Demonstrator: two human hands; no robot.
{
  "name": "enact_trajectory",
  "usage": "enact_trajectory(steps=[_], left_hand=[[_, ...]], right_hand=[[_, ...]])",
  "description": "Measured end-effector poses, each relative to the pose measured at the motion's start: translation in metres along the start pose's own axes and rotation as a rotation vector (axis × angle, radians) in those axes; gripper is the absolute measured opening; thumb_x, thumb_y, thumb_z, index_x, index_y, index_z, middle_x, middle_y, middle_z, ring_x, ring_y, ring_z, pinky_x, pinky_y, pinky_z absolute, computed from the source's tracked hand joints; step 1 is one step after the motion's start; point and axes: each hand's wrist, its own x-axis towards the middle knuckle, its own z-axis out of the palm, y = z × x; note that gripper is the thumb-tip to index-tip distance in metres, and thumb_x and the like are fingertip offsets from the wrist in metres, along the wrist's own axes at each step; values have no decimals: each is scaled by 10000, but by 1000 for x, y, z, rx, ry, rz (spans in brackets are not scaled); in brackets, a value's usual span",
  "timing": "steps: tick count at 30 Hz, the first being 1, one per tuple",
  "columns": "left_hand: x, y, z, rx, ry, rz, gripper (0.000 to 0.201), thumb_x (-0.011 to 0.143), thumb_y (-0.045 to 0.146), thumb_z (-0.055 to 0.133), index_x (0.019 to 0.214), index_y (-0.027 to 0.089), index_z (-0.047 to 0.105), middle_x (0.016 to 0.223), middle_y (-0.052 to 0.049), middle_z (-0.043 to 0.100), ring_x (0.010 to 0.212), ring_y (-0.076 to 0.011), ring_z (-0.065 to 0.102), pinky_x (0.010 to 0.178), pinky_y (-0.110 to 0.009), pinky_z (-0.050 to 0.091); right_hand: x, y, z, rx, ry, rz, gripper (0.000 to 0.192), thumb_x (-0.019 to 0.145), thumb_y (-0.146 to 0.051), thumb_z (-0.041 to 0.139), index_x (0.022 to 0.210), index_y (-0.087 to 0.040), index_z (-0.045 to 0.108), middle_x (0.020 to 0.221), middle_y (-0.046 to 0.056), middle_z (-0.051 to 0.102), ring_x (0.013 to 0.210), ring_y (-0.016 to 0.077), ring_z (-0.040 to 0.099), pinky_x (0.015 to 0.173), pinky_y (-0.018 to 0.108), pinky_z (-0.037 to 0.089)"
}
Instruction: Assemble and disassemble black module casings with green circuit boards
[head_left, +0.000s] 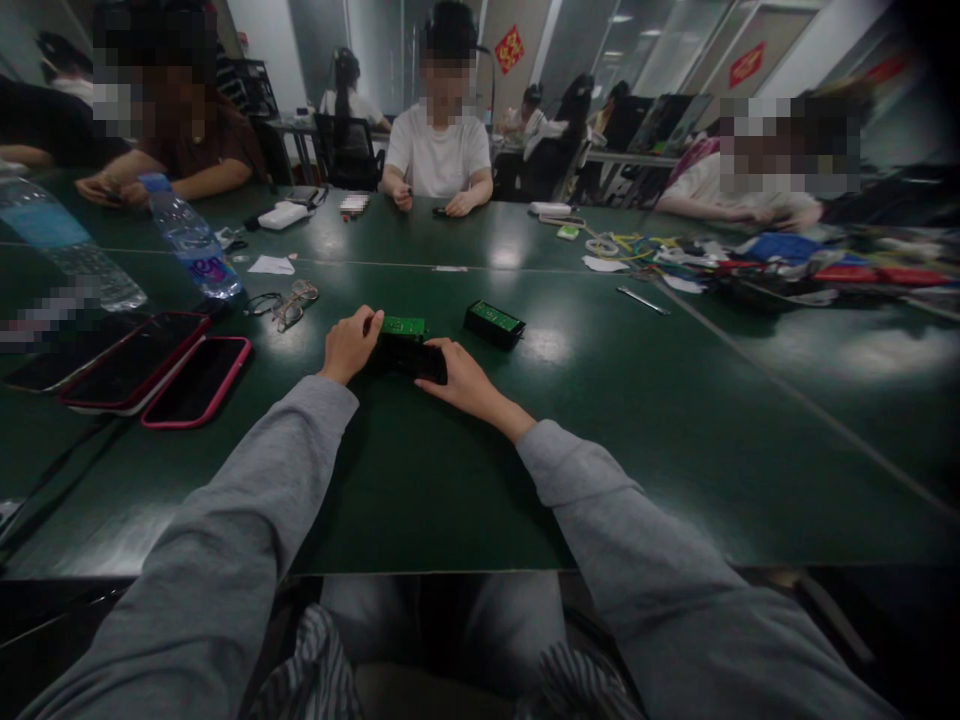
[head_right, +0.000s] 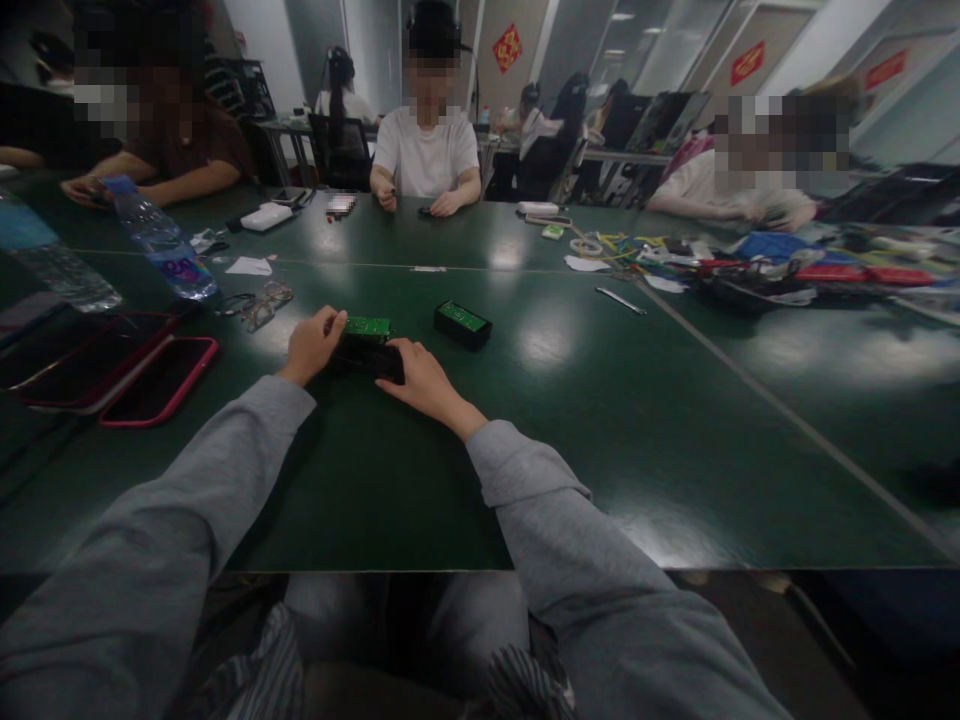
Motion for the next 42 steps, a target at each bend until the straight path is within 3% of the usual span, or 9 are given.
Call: enact_trajectory(steps=[11,24,31,42], left_hand=[[3,-5,5,-95,22,21,433,997,530,283,957,231,595,807,-41,674,749,-183,612,656,-284,352],[1,-1,1,-26,36,-5,462,998,530,280,925,229,623,794,-47,681,732,-183,606,643,-287,345],[0,0,0,20,44,-19,486,997,537,271,908,227,634,817,-56,695,722,-188,602,636,-292,332],[-3,4,-4,54,30,-27,486,996,528,274,924,225,647,829,-73,694,761,-201,611,658,-297,352]], right_hand=[[1,-2,-1,-4,-3,13,594,805,-389,724,1292,-180,456,1196,127,589,1076,270,581,917,463,509],[0,-3,-2,-1,0,9,630,804,-383,736,1317,-176,436,1230,137,586,1135,285,580,953,479,503],[1,-5,-3,-33,-37,31,730,803,-612,678,1341,-170,459,1275,154,581,1143,308,568,952,506,489],[1,-3,-2,-47,-38,20,691,833,-587,659,1357,-185,456,1272,147,579,1130,299,570,930,496,497]])
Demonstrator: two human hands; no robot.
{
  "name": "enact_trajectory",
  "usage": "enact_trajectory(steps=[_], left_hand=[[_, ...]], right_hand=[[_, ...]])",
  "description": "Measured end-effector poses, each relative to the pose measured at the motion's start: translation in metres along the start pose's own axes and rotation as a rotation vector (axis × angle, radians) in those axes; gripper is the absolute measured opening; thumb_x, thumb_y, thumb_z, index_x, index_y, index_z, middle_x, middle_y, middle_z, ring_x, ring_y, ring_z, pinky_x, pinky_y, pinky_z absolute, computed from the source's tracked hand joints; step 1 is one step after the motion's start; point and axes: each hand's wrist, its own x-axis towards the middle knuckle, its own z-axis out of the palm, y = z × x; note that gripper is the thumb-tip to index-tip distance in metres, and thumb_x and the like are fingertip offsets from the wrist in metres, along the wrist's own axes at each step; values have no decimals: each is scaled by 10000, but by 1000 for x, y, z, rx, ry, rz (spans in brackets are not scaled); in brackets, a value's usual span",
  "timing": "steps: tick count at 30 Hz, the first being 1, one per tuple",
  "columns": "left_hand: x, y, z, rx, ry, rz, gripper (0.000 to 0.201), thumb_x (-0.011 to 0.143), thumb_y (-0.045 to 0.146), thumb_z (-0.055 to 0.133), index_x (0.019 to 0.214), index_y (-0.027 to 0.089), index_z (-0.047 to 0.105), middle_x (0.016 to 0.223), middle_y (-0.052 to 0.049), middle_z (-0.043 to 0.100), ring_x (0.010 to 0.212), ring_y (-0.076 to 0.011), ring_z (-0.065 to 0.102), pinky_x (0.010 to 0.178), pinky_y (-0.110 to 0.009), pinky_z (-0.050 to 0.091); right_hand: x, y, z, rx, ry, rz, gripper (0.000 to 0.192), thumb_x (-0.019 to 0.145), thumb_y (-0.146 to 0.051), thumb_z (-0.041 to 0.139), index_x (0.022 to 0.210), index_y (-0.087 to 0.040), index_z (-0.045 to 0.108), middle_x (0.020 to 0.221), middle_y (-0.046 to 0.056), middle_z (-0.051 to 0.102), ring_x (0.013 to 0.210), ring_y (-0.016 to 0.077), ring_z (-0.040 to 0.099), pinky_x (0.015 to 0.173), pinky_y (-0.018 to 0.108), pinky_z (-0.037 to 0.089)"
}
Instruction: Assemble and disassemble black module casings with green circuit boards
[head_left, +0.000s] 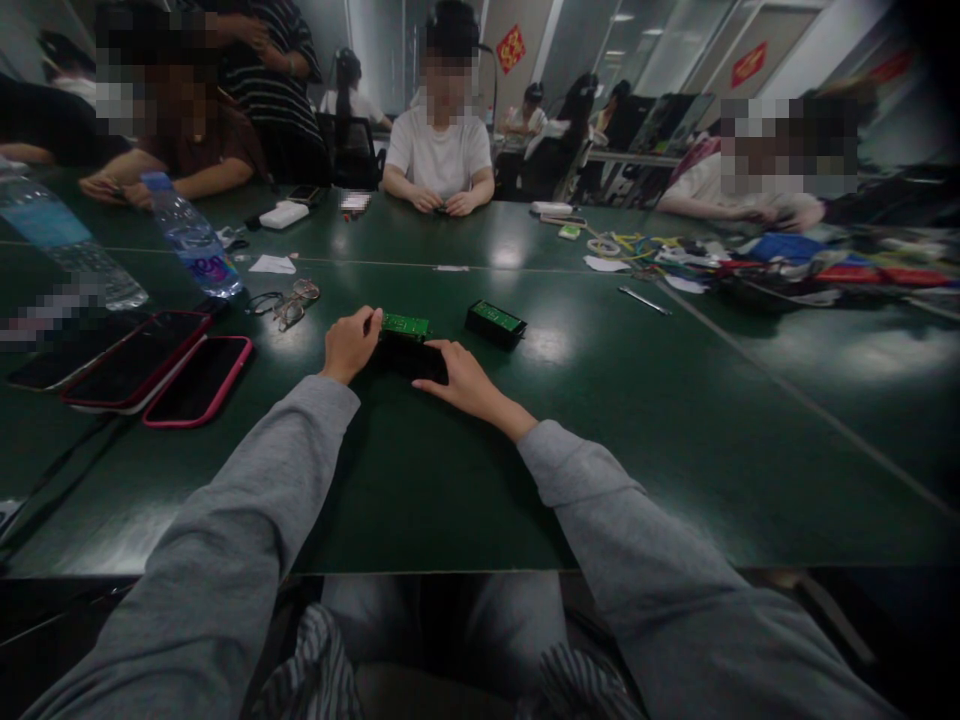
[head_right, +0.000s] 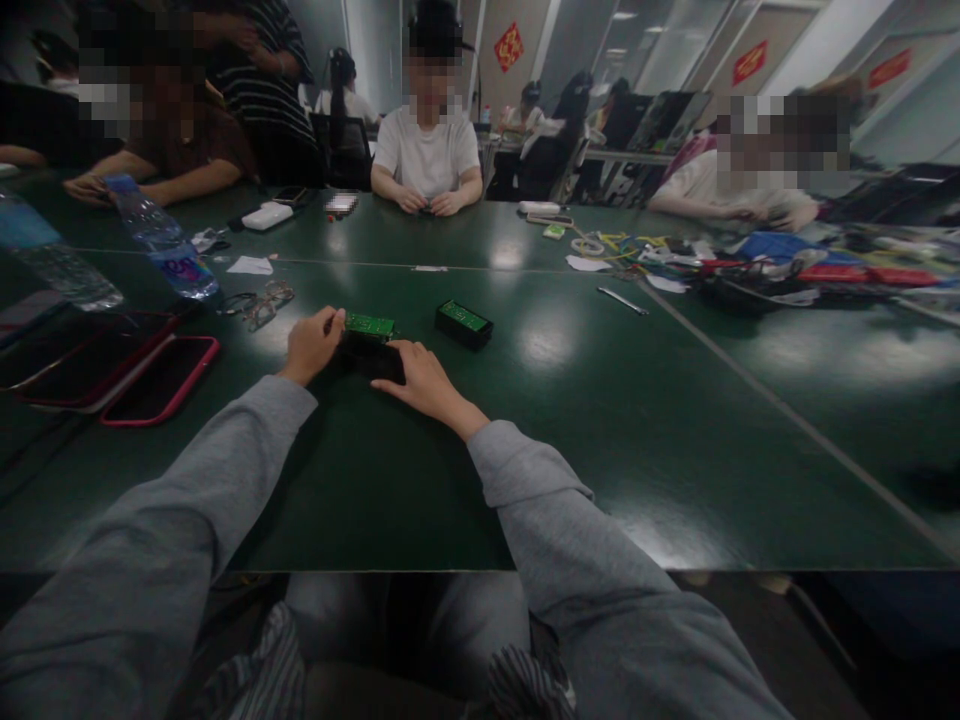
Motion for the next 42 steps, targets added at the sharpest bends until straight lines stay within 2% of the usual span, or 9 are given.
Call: enact_trajectory(steps=[28,33,42], left_hand=[[1,-2,1,-11,-26,33,473,999,523,268,929,227,630,855,-73,695,762,-207,611,676,-306,356],[1,-1,2,12,-17,31,462,996,523,277,923,228,625,826,-73,681,776,-214,613,674,-307,346],[0,1,1,22,-30,37,460,996,524,277,927,229,624,828,-80,679,781,-230,623,658,-316,340]], right_hand=[[-1,0,0,-21,12,-19,629,864,-543,637,1342,-176,456,1230,137,592,1083,285,578,906,479,511],[-2,-3,-3,25,88,-45,544,858,-429,667,1321,-220,472,1218,110,578,1135,275,562,972,480,494],[-4,-7,-8,110,213,-36,481,844,-323,654,1279,-232,471,1195,94,557,1120,252,575,965,438,508]])
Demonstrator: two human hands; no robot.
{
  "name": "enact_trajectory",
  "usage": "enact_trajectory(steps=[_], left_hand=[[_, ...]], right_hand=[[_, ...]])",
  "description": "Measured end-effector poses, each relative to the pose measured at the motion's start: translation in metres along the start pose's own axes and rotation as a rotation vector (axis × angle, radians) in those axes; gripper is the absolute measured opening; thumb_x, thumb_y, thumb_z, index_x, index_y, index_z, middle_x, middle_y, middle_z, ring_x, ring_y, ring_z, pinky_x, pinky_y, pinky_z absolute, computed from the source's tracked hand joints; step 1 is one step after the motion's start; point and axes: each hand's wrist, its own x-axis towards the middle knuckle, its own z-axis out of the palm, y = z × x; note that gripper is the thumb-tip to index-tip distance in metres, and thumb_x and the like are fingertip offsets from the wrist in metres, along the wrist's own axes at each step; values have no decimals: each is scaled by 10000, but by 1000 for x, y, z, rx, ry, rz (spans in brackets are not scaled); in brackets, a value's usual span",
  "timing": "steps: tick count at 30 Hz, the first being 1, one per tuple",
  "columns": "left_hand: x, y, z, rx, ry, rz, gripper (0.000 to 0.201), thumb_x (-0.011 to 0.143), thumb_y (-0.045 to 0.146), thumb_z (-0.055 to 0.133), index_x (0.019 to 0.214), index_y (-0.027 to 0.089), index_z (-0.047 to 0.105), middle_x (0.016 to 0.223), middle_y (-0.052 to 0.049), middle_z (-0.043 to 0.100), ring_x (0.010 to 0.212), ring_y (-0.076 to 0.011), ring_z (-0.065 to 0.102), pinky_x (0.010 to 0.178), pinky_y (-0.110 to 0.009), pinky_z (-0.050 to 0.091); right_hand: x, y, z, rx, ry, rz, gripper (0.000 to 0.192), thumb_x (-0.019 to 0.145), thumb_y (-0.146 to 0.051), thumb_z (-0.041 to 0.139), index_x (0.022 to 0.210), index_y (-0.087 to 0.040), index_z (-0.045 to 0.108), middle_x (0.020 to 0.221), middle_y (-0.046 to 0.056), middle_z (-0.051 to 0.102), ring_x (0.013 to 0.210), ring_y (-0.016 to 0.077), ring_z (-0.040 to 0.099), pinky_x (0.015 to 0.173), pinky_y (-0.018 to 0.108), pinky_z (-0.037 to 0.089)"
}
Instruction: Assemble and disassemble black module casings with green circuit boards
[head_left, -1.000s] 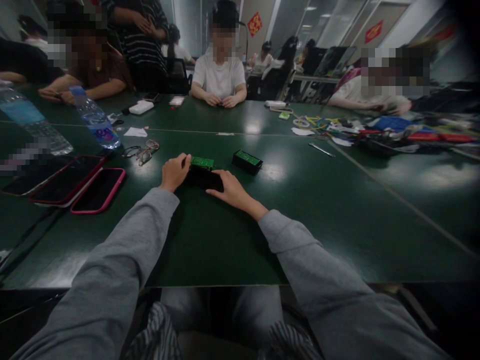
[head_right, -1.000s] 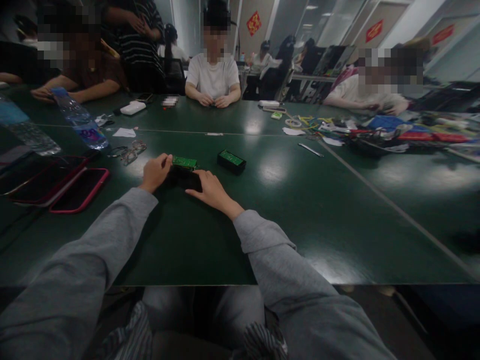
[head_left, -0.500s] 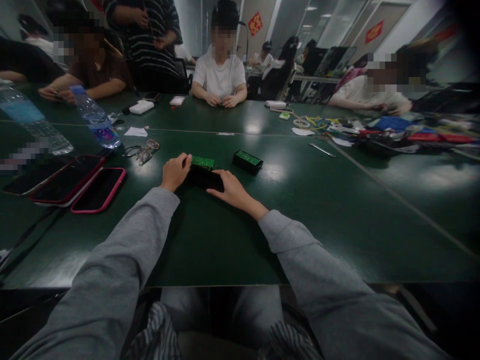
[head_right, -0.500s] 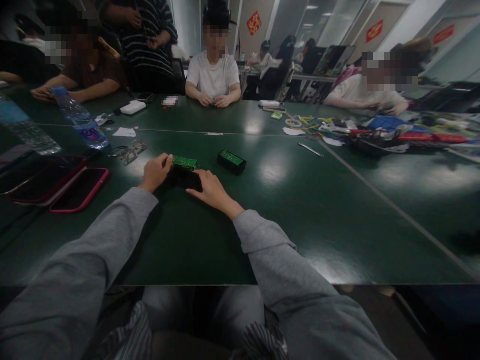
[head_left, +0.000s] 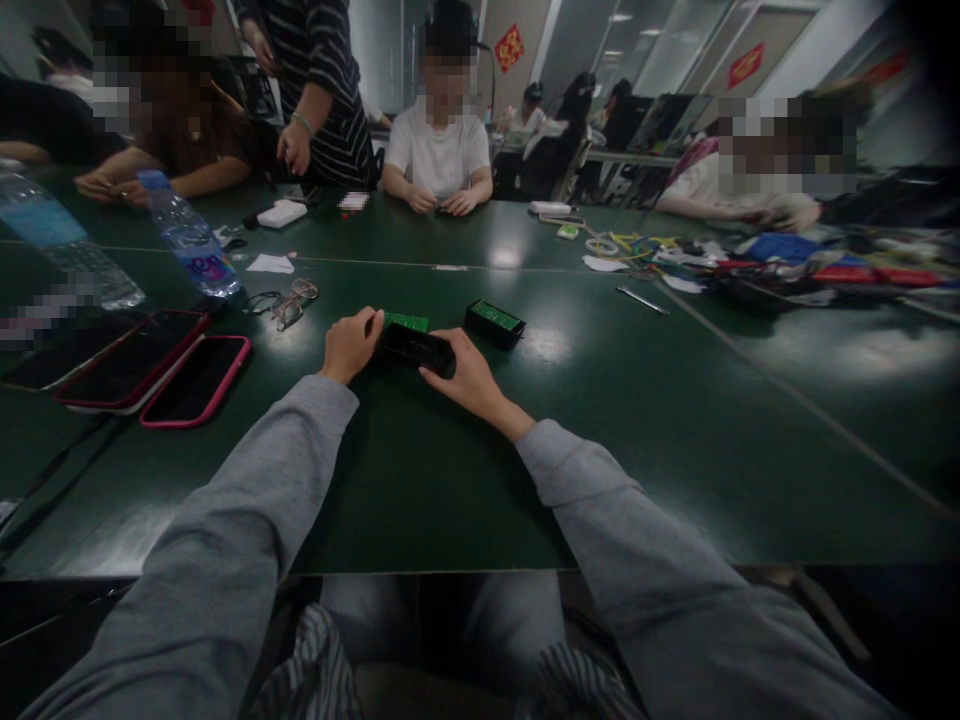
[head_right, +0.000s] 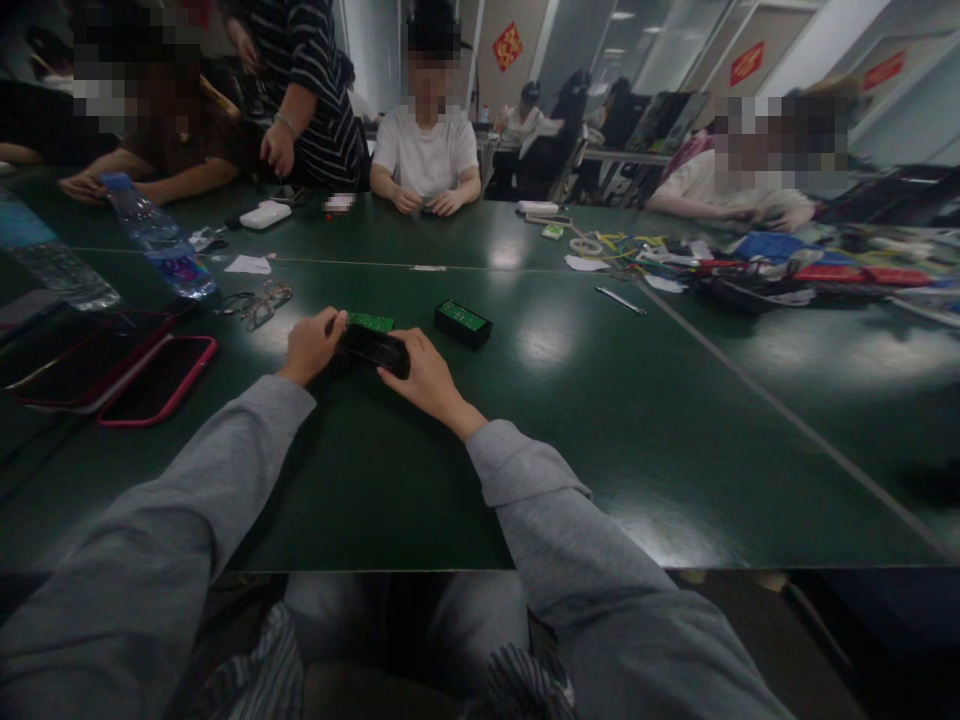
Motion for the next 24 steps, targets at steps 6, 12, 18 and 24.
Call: enact_trajectory(steps=[6,12,18,24], left_hand=[[0,-1,1,5,-11,6,473,995,539,268,939,228,620,832,-78,680,769,-227,622,641,-310,329],[0,-2,1,-15,-2,14,444,996,518,289,926,220,610,820,-71,673,725,-200,594,626,-302,326],[0,-2,1,-23,-4,18,442,998,509,291,927,215,613,804,-69,658,712,-198,585,632,-304,316],[0,-1,-1,11,-1,38,440,1000,496,292,930,213,622,794,-64,660,701,-197,586,618,-304,302]], right_hand=[[3,-6,-7,-36,158,19,476,855,-318,627,1287,-243,441,1242,105,531,1199,276,523,1036,485,457],[6,7,-19,-172,305,84,494,851,-230,597,1320,-250,443,1271,120,471,1263,317,443,1088,563,391],[4,19,-21,-299,291,62,589,807,-125,585,1358,-277,441,1294,102,443,1259,313,412,1072,556,380],[5,21,-16,-317,325,28,588,792,-116,602,1338,-276,455,1256,93,475,1213,289,462,1032,526,423]])
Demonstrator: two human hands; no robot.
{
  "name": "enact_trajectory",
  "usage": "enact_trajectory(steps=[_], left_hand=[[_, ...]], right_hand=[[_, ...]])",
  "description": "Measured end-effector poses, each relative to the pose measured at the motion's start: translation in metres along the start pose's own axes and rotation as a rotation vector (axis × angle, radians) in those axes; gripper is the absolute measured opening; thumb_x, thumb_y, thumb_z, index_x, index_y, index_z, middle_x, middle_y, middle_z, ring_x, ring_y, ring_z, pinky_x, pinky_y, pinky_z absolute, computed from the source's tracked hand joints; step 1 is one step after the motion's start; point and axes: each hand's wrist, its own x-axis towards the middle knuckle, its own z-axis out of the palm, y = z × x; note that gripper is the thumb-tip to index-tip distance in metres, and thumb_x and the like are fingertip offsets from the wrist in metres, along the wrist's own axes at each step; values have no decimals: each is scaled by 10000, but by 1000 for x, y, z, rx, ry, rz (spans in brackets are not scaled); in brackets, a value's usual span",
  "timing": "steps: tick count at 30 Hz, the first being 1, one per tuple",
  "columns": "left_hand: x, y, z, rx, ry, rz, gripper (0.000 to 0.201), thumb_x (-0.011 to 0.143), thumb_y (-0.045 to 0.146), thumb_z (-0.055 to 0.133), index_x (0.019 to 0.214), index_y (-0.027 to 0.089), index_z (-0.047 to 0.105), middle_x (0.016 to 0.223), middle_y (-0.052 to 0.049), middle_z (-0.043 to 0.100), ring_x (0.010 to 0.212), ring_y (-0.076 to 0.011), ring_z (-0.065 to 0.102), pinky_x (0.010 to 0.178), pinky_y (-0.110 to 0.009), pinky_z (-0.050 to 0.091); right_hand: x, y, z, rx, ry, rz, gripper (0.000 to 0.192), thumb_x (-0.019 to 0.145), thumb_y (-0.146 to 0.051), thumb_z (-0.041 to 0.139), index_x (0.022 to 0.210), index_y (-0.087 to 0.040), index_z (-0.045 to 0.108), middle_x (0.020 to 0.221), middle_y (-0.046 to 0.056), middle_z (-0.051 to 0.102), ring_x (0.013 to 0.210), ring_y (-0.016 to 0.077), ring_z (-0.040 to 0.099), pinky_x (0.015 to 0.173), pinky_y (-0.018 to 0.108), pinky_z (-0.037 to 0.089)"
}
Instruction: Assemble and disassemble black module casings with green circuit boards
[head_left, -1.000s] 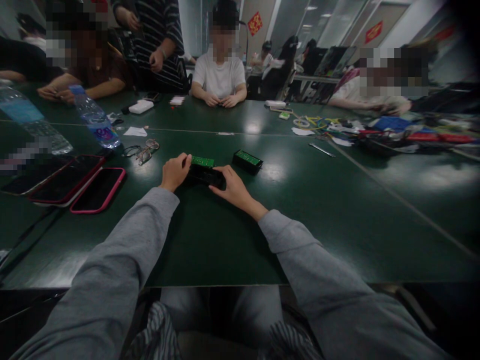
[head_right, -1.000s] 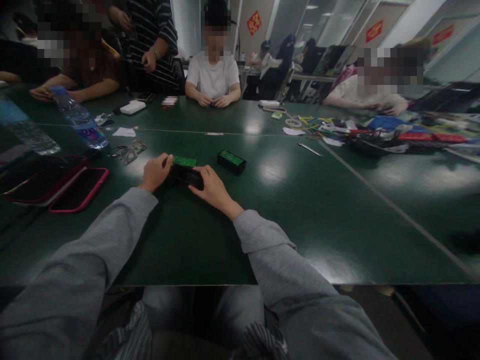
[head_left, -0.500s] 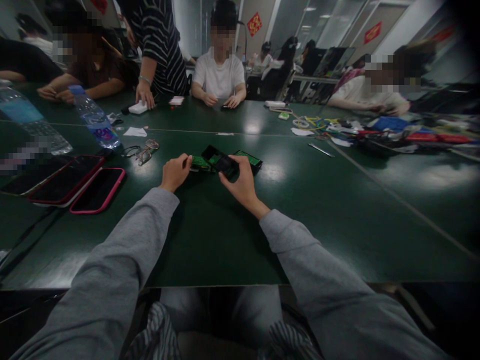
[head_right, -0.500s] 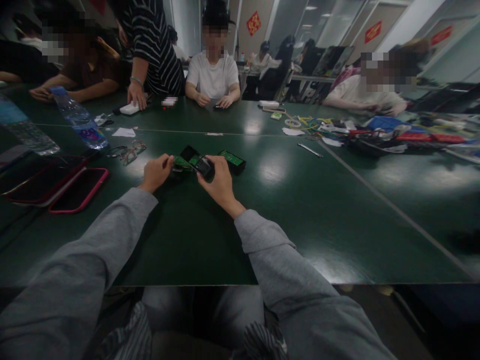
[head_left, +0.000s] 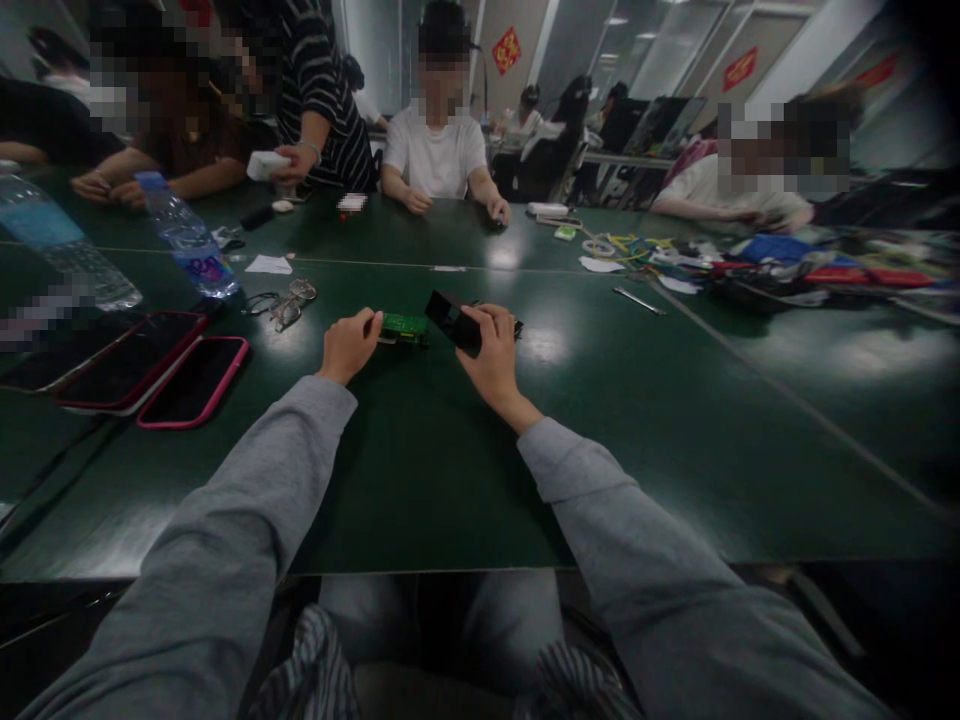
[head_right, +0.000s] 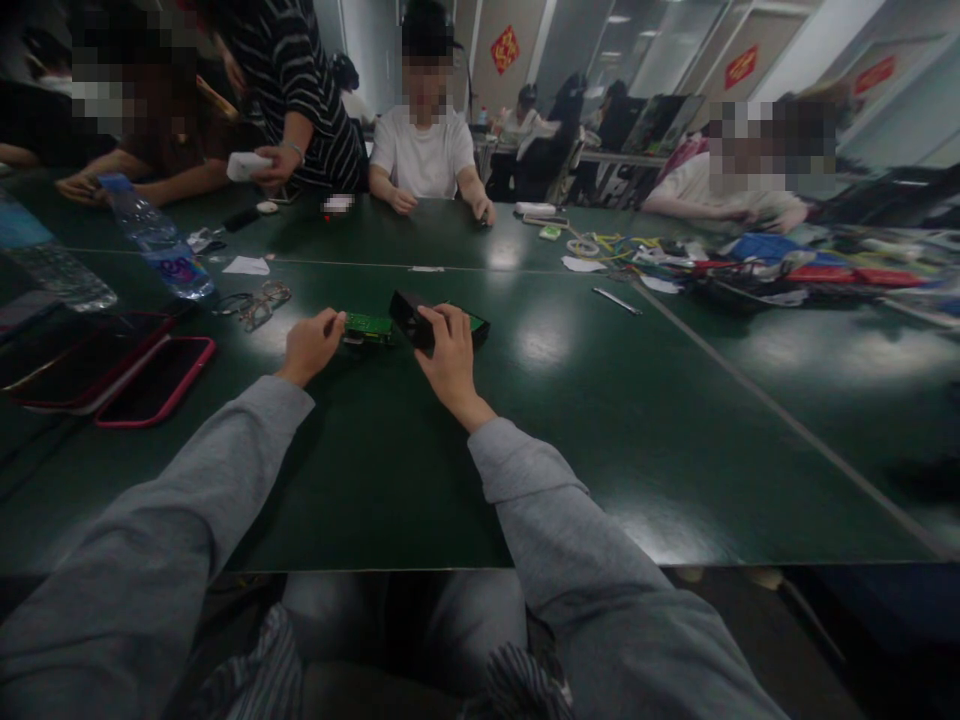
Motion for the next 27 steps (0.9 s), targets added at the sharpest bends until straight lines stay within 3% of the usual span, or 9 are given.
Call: enact_trajectory(steps=[12,18,27], left_hand=[[-1,0,3,-57,145,3,435,995,498,321,848,208,611,734,-53,625,643,-178,545,591,-302,265],[-2,2,3,-90,188,7,439,994,498,331,814,204,604,707,-50,610,644,-176,548,596,-302,277],[0,-1,5,-91,198,-2,429,989,495,331,812,213,602,690,-45,605,652,-178,552,602,-296,289]], right_hand=[[-2,-10,0,106,-79,-96,601,808,-151,622,1359,-301,435,1278,92,494,1217,297,489,1033,541,431],[-4,-19,-4,239,-86,-118,508,857,-340,648,1311,-249,439,1209,97,557,1150,265,560,978,461,492],[-11,-34,-2,304,-292,-87,485,842,-383,664,1254,-229,460,1154,81,598,1049,241,616,909,418,524]])
